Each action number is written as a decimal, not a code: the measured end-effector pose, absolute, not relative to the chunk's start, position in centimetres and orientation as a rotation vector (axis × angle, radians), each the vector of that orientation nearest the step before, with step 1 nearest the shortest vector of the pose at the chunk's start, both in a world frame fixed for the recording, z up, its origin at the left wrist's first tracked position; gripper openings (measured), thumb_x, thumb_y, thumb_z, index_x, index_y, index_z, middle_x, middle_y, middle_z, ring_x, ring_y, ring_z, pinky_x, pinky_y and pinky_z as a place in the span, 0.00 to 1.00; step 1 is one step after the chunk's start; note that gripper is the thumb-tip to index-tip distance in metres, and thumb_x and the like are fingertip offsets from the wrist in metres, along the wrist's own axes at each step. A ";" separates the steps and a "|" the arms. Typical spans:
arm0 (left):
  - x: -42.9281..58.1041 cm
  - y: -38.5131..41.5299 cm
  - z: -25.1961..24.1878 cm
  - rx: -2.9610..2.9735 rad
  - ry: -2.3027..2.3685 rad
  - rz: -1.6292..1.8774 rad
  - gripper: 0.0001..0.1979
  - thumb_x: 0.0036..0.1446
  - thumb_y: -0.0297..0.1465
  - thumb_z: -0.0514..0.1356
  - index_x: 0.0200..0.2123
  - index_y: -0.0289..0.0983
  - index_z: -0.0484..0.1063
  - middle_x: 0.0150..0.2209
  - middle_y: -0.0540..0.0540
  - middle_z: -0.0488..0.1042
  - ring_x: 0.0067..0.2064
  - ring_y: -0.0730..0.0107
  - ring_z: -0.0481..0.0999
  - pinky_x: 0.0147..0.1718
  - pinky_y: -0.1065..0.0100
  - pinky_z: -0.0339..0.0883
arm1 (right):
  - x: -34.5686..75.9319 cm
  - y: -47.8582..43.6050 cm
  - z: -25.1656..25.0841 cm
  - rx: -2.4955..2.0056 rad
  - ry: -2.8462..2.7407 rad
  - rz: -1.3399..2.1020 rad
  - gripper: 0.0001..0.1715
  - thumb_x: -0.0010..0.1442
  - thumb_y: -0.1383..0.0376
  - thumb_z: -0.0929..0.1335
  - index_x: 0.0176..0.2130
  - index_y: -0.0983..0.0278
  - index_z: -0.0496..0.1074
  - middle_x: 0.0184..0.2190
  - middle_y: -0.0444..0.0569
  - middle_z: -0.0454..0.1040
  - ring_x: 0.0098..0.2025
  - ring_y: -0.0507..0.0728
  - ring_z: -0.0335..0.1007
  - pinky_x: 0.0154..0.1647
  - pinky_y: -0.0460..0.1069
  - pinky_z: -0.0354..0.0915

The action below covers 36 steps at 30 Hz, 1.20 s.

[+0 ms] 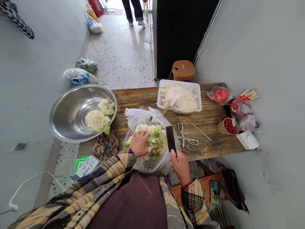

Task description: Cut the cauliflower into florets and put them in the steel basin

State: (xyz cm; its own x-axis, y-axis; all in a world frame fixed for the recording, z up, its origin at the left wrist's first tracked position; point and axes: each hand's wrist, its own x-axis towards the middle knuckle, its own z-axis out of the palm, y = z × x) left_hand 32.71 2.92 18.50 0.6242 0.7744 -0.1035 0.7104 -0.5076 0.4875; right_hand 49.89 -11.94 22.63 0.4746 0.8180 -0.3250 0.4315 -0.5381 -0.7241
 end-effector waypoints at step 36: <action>33.0 1.5 16.3 2.385 1.239 0.359 0.30 0.45 0.33 0.66 0.52 0.34 0.63 0.51 0.37 0.67 0.53 0.50 0.65 0.52 0.52 0.61 | 53.0 -10.9 23.0 -2.019 -1.724 0.965 0.23 0.68 0.59 0.54 0.37 0.63 0.72 0.33 0.51 0.77 0.34 0.56 0.73 0.35 0.48 0.60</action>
State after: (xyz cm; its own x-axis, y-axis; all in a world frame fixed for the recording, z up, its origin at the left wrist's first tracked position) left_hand 32.99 1.48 16.32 0.5679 0.8225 0.0315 0.7122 -0.5102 0.4821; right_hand 52.96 -10.86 22.97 0.0462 0.9570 -0.2864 0.7442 -0.2242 -0.6292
